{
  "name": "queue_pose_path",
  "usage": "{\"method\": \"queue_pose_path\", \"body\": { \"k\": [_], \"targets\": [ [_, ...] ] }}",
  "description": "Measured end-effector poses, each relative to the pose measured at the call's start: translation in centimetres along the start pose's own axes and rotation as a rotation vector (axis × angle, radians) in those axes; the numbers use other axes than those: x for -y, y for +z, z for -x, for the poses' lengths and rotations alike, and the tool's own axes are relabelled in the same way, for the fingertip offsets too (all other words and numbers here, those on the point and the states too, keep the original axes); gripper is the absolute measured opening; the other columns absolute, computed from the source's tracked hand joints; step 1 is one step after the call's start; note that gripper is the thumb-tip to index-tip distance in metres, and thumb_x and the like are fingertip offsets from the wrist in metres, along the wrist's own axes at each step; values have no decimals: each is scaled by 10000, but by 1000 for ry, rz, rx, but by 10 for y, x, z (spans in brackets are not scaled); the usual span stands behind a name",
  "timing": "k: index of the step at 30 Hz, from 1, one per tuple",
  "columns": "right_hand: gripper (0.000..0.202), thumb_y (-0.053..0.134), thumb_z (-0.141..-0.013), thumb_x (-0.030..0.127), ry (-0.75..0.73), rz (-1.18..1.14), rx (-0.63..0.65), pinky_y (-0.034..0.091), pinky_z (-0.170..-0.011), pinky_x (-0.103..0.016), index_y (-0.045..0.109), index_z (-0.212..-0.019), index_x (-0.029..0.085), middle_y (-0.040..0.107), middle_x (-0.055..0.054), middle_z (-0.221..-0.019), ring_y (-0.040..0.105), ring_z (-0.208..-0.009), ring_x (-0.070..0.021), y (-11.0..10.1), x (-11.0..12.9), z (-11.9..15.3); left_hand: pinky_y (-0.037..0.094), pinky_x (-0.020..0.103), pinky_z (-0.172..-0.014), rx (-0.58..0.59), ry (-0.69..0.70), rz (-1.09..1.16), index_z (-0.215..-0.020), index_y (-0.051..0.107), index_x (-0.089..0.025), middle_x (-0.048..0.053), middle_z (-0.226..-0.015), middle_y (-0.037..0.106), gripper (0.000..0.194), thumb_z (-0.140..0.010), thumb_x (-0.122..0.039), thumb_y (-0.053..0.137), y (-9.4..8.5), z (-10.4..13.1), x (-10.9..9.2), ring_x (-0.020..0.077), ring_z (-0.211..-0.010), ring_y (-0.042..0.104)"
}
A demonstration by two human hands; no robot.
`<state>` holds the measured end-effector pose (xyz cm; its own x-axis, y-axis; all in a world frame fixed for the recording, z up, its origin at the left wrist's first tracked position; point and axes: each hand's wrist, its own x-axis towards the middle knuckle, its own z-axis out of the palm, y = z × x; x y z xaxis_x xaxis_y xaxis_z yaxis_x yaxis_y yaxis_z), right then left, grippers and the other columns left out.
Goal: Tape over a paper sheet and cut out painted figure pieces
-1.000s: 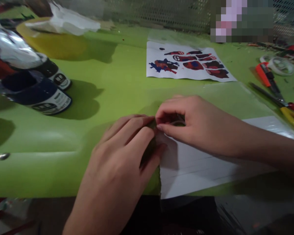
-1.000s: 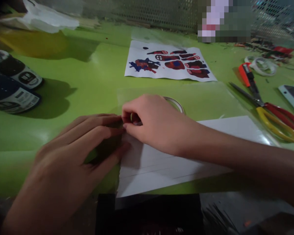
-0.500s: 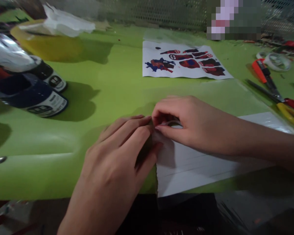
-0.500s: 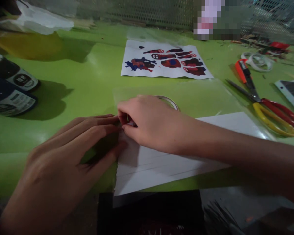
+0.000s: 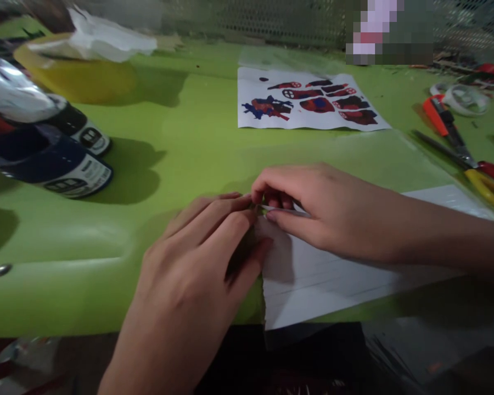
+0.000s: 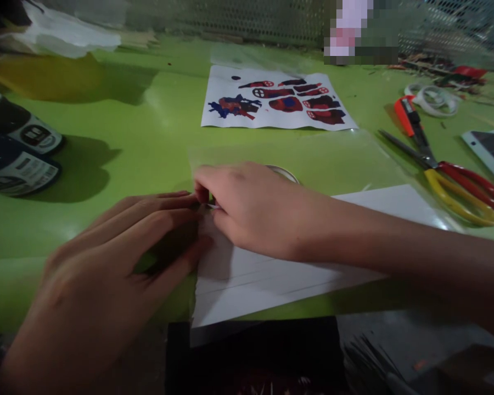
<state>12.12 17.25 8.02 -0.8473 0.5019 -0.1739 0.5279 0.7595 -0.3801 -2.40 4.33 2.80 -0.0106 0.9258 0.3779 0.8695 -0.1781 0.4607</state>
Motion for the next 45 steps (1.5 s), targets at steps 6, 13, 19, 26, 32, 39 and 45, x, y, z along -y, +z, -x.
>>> {"method": "queue_pose_path", "body": {
  "k": [6, 13, 19, 26, 32, 39, 45],
  "targets": [
    [239, 573, -944, 175, -24, -65, 13, 344, -612, -280, 633, -1170, 229, 702, 10, -881, 586, -747, -167, -3, -3, 3, 558, 389, -935, 10, -12, 6, -980, 627, -277, 3, -1204, 706, 50, -977, -248, 586, -1, 0, -1, 232, -1136, 646],
    [71, 599, -923, 168, 40, -91, 4, 331, -578, -283, 649, -878, 190, 682, 5, -827, 549, -691, -140, -6, 0, 1, 562, 388, -984, -10, -14, 18, -989, 640, -284, -8, -1201, 716, 60, -975, -255, 589, 0, 0, -1, 231, -1165, 651],
    [169, 580, -950, 186, 126, -103, 77, 285, -546, -286, 667, -805, 182, 630, 5, -724, 484, -603, -114, -9, 5, -6, 563, 381, -990, -9, -45, -3, -1038, 629, -308, -25, -1235, 705, 83, -969, -290, 587, 1, 0, -1, 224, -1136, 661],
    [200, 612, -945, 199, 191, -123, 129, 258, -507, -281, 691, -761, 196, 519, 38, -605, 396, -522, -79, -11, 4, -9, 582, 392, -943, 8, -89, -36, -1129, 609, -301, -8, -1236, 706, 169, -965, -288, 569, 1, 0, 0, 246, -1093, 673],
    [246, 578, -924, 162, 182, -134, 123, 246, -467, -267, 670, -697, 191, 472, 56, -556, 350, -475, -59, -11, 5, -12, 560, 372, -986, -20, -55, -38, -1121, 639, -281, -1, -1235, 716, 174, -951, -270, 606, 1, -1, -1, 232, -1108, 667],
    [238, 593, -899, 122, 108, -141, 90, 297, -507, -266, 676, -691, 202, 541, 45, -565, 448, -528, -87, -11, 4, -13, 555, 402, -985, -20, -58, -27, -1150, 648, -314, -9, -1239, 718, 222, -942, -261, 592, 1, -1, -1, 265, -1111, 678],
    [234, 602, -871, 106, 134, -95, 90, 268, -515, -291, 670, -666, 196, 524, 44, -549, 412, -513, -85, -9, 6, -14, 550, 362, -975, -20, -47, -32, -1098, 669, -279, -4, -1224, 723, 163, -945, -258, 617, 0, -2, -1, 240, -1092, 678]
  ]
}}
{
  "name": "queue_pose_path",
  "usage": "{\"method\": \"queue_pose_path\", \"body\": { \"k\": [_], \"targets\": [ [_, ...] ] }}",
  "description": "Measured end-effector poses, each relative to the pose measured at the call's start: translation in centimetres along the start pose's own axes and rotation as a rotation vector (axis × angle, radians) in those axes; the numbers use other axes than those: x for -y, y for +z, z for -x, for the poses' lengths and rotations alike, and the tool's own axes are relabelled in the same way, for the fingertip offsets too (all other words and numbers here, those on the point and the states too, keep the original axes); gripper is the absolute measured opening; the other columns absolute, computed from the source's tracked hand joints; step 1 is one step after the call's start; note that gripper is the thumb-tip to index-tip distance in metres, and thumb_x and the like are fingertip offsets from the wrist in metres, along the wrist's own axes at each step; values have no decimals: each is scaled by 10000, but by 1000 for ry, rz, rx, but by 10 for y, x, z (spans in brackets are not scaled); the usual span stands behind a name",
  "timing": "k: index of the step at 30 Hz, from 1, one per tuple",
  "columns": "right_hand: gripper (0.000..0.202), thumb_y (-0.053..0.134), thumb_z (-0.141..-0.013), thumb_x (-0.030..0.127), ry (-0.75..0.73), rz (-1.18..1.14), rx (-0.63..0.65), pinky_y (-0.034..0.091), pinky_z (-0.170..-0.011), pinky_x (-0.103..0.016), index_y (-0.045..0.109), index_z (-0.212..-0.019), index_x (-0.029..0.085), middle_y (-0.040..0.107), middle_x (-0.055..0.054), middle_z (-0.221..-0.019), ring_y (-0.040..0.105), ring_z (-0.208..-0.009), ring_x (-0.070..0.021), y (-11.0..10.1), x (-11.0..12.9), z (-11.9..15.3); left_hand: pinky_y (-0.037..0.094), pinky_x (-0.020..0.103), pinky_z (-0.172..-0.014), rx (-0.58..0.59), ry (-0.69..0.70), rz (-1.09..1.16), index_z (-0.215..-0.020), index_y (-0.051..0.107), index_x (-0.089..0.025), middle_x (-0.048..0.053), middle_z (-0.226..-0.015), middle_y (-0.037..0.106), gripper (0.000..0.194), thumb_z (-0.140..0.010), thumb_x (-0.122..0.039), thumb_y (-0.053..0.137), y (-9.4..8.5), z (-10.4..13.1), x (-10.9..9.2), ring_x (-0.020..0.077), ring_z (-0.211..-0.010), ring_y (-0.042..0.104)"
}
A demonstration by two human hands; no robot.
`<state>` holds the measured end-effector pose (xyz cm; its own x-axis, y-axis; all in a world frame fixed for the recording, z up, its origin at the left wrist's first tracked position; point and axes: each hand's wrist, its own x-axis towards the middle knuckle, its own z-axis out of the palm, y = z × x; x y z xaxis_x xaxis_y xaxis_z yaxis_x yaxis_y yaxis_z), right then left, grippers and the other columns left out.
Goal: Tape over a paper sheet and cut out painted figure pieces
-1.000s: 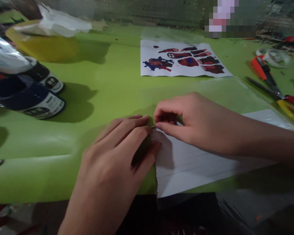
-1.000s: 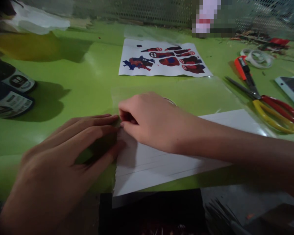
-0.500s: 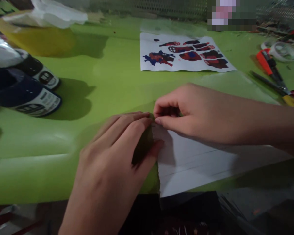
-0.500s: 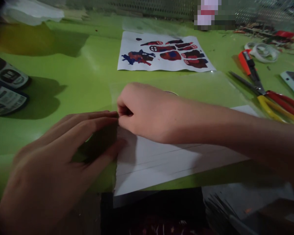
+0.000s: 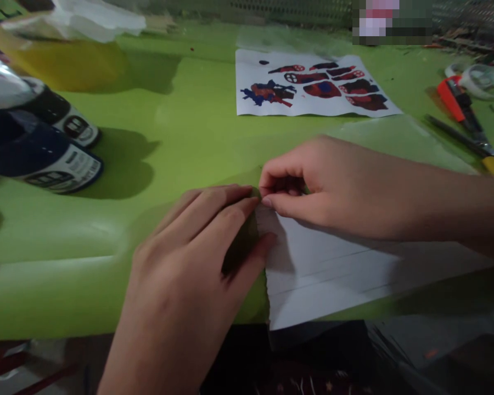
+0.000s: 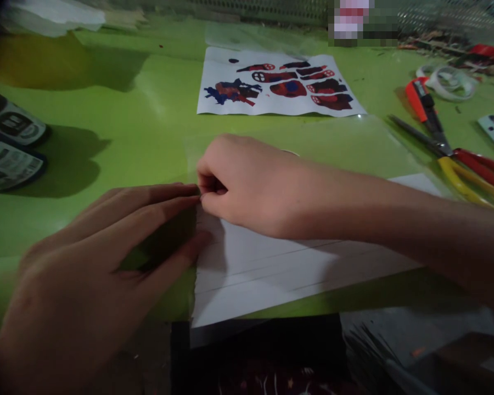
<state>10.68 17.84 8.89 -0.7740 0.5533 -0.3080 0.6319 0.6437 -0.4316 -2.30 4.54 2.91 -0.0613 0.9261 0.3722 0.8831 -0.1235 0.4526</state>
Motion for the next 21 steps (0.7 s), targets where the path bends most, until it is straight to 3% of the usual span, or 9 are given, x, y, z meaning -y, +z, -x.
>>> {"method": "queue_pose_path", "body": {
  "k": [5, 11, 21],
  "targets": [
    [219, 634, -869, 151, 35, 51, -28, 258, -522, -301, 660, -661, 215, 515, 45, -536, 445, -521, -88, 2, 1, 0, 550, 356, -969, -7, 8, -13, -1070, 682, -262, -1, -1209, 729, 130, -958, -276, 619, 1, 0, 0, 232, -1075, 680],
    [223, 637, -847, 150, 20, 91, -44, 235, -495, -304, 634, -629, 197, 464, 58, -513, 376, -478, -67, 2, 1, -1, 541, 346, -975, -9, 2, -3, -1079, 683, -253, 1, -1208, 726, 138, -961, -272, 614, -1, 1, -1, 226, -1080, 676],
    [263, 662, -855, 174, 53, 69, -54, 285, -531, -316, 650, -597, 226, 535, 51, -512, 540, -580, -102, 4, 1, -1, 551, 344, -983, 19, 1, -19, -1091, 669, -243, 13, -1215, 713, 140, -971, -272, 602, -1, 0, 0, 213, -1082, 662]
  ]
}}
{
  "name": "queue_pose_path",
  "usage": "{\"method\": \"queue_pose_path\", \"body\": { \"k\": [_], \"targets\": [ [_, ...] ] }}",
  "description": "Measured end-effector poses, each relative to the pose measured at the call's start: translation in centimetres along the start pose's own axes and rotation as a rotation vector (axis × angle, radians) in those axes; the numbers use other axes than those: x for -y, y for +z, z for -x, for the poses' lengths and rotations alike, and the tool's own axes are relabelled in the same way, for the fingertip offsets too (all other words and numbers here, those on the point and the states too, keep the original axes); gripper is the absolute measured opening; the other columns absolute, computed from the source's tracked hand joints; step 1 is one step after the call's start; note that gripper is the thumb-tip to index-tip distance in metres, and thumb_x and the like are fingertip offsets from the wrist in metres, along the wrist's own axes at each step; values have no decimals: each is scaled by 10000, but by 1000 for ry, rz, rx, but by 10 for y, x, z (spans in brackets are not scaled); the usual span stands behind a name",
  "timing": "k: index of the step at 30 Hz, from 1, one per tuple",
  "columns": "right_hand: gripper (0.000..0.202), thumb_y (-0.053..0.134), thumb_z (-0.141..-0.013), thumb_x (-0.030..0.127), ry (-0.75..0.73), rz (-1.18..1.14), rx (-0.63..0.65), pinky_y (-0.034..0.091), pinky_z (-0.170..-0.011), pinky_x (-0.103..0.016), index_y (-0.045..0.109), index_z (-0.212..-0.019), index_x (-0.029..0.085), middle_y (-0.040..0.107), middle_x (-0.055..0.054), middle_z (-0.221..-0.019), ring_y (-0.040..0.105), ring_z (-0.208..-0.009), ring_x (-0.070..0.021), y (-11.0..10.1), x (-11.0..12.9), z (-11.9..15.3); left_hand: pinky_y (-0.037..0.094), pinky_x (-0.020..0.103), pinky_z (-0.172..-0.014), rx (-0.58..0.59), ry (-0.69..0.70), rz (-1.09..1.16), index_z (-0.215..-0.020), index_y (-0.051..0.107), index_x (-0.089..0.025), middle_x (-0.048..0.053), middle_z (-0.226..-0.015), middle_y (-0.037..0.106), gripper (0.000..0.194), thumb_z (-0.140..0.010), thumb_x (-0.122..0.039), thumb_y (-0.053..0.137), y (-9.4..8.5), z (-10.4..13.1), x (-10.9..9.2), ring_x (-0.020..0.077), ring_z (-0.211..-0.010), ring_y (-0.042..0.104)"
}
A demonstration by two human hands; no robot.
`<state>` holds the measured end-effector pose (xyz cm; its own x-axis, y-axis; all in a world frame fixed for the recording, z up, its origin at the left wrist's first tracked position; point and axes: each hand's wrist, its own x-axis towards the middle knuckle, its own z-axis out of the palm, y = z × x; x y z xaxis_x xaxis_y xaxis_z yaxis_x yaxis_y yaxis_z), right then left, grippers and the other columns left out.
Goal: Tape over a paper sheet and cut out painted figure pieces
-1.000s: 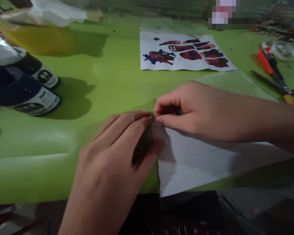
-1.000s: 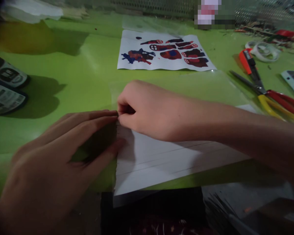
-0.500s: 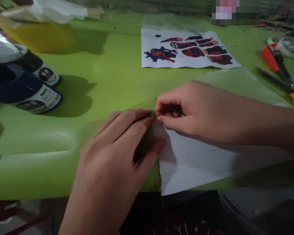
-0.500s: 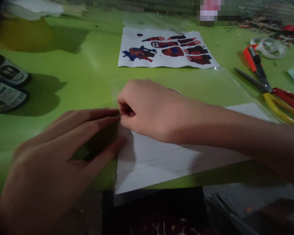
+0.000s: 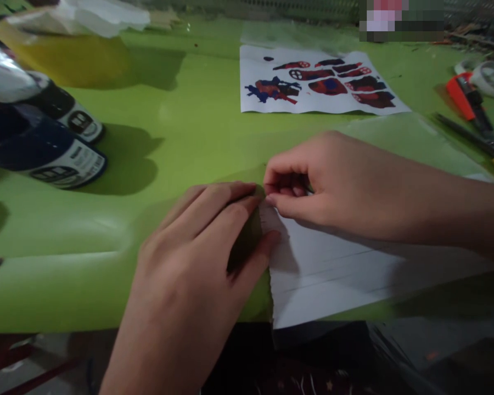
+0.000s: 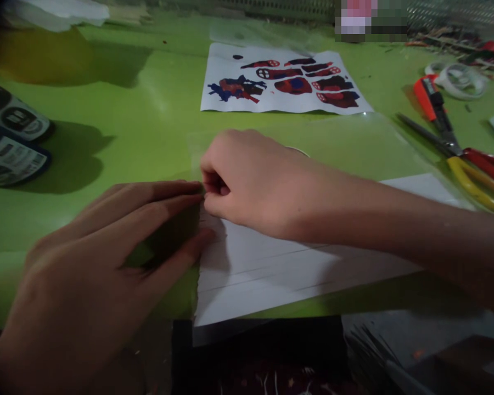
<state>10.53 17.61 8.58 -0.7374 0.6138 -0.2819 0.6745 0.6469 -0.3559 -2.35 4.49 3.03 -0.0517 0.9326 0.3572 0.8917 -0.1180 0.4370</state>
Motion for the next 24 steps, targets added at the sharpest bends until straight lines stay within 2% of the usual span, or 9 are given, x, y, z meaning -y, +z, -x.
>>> {"method": "queue_pose_path", "body": {
  "k": [3, 10, 13, 16, 24],
  "targets": [
    [257, 643, -862, 167, -1, 7, -8, 291, -525, -305, 661, -614, 234, 551, 58, -524, 524, -569, -93, 0, 1, 0, 557, 353, -972, -5, -8, 10, -1106, 661, -266, -8, -1228, 711, 150, -966, -276, 609, 0, 1, -1, 215, -1089, 666],
    [261, 690, -813, 126, -70, -27, -20, 235, -440, -275, 613, -571, 189, 442, 70, -486, 311, -444, -59, 1, -2, -4, 536, 342, -1002, -36, 0, 32, -1044, 676, -264, -8, -1220, 722, 98, -968, -265, 614, 2, 2, -1, 210, -1106, 668],
    [268, 698, -795, 111, -96, -35, -24, 223, -423, -263, 598, -558, 184, 437, 78, -474, 300, -430, -54, 1, -3, -4, 513, 304, -1004, -59, 31, 9, -1030, 694, -224, 14, -1207, 723, 94, -972, -258, 628, 2, 3, -1, 186, -1093, 663],
    [248, 701, -769, 75, -107, -40, -35, 244, -422, -242, 613, -562, 179, 470, 80, -480, 323, -429, -49, 1, -4, -4, 490, 299, -1023, -28, 56, 21, -1032, 711, -187, 44, -1216, 709, 120, -991, -228, 606, 1, 4, -1, 176, -1134, 636],
    [208, 714, -778, 84, -166, 25, -74, 250, -432, -239, 641, -605, 173, 526, 63, -512, 375, -452, -52, 3, -7, -4, 519, 497, -1053, 110, 99, -6, -987, 707, -207, 96, -1231, 682, 285, -1043, -226, 428, -3, 2, -3, 295, -1218, 605]
  ]
}}
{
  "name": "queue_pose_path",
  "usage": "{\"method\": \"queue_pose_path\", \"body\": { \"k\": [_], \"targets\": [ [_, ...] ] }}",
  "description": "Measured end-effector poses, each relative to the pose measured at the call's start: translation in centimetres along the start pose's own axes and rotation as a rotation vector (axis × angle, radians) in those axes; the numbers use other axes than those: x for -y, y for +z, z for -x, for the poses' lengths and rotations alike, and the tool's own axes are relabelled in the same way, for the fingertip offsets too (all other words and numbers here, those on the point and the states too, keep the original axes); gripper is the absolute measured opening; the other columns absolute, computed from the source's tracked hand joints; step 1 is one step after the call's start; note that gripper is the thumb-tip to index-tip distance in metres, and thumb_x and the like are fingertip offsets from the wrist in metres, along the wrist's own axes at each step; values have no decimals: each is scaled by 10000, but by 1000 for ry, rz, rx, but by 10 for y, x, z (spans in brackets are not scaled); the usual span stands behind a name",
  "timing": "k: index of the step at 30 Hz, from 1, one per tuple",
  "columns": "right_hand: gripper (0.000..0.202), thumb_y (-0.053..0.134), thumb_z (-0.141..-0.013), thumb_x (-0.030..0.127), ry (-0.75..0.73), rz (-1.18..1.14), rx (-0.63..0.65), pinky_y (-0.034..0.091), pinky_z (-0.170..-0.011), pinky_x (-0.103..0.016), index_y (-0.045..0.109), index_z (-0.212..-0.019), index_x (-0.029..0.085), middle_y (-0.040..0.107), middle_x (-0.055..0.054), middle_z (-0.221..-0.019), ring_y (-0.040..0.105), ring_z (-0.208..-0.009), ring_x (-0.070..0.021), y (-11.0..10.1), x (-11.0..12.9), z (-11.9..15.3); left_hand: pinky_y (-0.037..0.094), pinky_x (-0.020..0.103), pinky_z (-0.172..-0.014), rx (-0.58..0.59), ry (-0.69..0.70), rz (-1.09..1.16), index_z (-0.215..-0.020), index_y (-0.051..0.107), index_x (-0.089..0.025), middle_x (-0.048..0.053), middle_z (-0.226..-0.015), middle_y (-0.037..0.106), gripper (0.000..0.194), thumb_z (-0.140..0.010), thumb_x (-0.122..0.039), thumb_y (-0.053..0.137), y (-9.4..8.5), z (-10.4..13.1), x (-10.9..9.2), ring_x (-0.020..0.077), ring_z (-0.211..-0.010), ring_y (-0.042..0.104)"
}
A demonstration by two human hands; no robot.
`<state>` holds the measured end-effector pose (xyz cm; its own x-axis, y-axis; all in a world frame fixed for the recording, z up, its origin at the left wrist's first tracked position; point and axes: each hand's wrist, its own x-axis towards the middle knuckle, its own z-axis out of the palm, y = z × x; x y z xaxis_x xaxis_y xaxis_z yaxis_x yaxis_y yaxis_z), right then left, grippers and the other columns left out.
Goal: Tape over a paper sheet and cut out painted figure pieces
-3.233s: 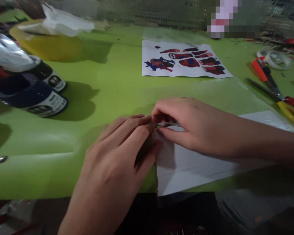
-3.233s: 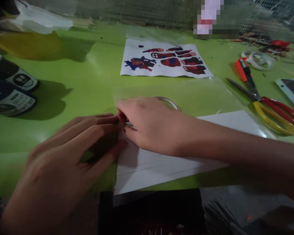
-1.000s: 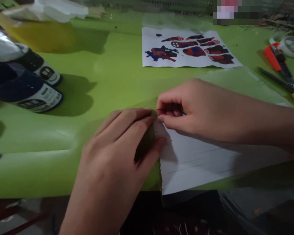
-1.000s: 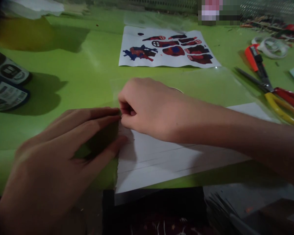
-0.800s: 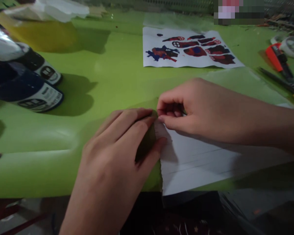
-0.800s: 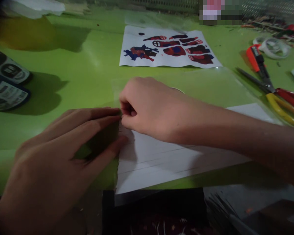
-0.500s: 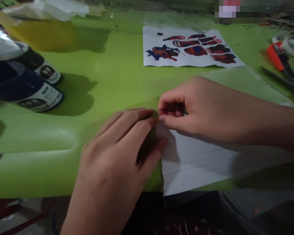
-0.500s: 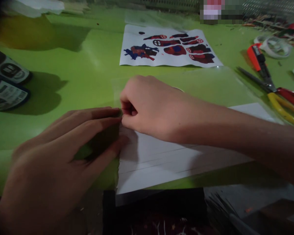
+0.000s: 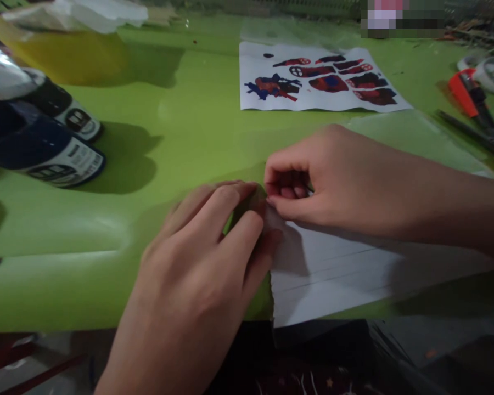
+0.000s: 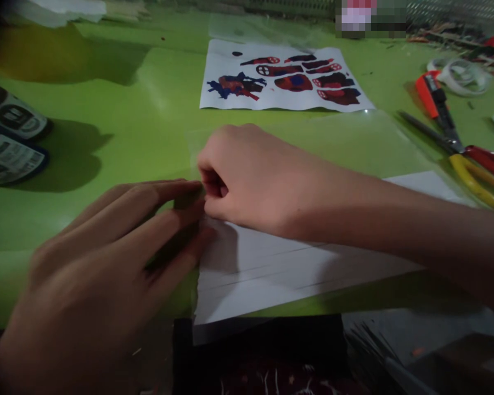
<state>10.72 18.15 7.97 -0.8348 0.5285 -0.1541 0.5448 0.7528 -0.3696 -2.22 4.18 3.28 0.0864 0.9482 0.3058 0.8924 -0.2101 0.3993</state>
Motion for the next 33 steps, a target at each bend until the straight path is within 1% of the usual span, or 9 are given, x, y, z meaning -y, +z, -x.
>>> {"method": "queue_pose_path", "body": {
  "k": [4, 8, 11, 14, 16, 20, 25, 29, 33],
  "targets": [
    [250, 696, -847, 169, -86, 63, -39, 261, -472, -253, 612, -612, 186, 534, 52, -524, 401, -472, -54, -1, 2, 1, 529, 534, -1006, 35, 23, -44, -979, 692, -204, 117, -1218, 669, 275, -1026, -202, 422, -2, -2, 0, 327, -1190, 607],
    [241, 742, -812, 162, 52, 135, 48, 281, -486, -277, 592, -626, 192, 546, 39, -548, 426, -479, -81, -3, 9, 1, 544, 522, -904, 23, 14, -35, -969, 654, -210, 106, -1103, 663, 198, -986, -143, 469, -2, -3, 0, 323, -1079, 612],
    [75, 732, -834, 167, 13, 67, 17, 322, -526, -277, 662, -861, 176, 630, 9, -680, 516, -559, -121, -2, 7, 4, 530, 502, -882, 5, 11, -30, -970, 629, -209, 102, -1089, 644, 142, -971, -128, 511, -1, -3, 0, 315, -1057, 592],
    [238, 672, -880, 146, -74, -5, -20, 349, -571, -277, 643, -1115, 173, 672, -4, -769, 578, -639, -148, -2, 0, 7, 510, 505, -925, 21, 8, -58, -961, 611, -203, 95, -1104, 626, 75, -950, -137, 577, -1, -3, -1, 314, -1078, 571],
    [201, 653, -886, 139, -82, -8, 2, 347, -579, -285, 655, -1079, 194, 681, -1, -769, 587, -643, -153, -3, -3, 9, 499, 511, -952, 27, 4, -83, -951, 603, -201, 85, -1106, 622, 66, -939, -136, 602, -1, -4, -1, 310, -1085, 565],
    [67, 646, -879, 145, -92, 60, 29, 353, -579, -306, 634, -860, 208, 691, -23, -826, 578, -659, -161, -7, -2, 11, 511, 492, -916, 16, 7, -90, -948, 612, -190, 84, -1097, 631, 85, -953, -119, 567, -1, -5, -2, 299, -1053, 573],
    [80, 667, -868, 136, -116, 85, 38, 428, -639, -313, 636, -908, 199, 696, -62, -988, 612, -791, -193, -11, -7, 12, 515, 479, -905, 8, 22, -82, -963, 637, -175, 97, -1116, 640, 95, -967, -129, 554, -1, -6, -1, 303, -1075, 577],
    [158, 660, -870, 179, -245, 45, -58, 481, -749, -333, 664, -1021, 222, 690, -65, -1083, 647, -918, -232, -9, -24, 25, 520, 484, -905, -12, 46, -59, -942, 637, -172, 99, -1137, 644, 81, -976, -166, 563, 1, -6, 3, 300, -1080, 584],
    [241, 626, -909, 237, -249, 35, -212, 502, -863, -369, 649, -1148, 235, 634, -88, -1209, 642, -1057, -270, 1, -40, 53, 524, 474, -925, -57, 48, 1, -930, 623, -181, 99, -1162, 656, 70, -969, -163, 569, 3, -6, 7, 282, -1094, 591]
  ]
}}
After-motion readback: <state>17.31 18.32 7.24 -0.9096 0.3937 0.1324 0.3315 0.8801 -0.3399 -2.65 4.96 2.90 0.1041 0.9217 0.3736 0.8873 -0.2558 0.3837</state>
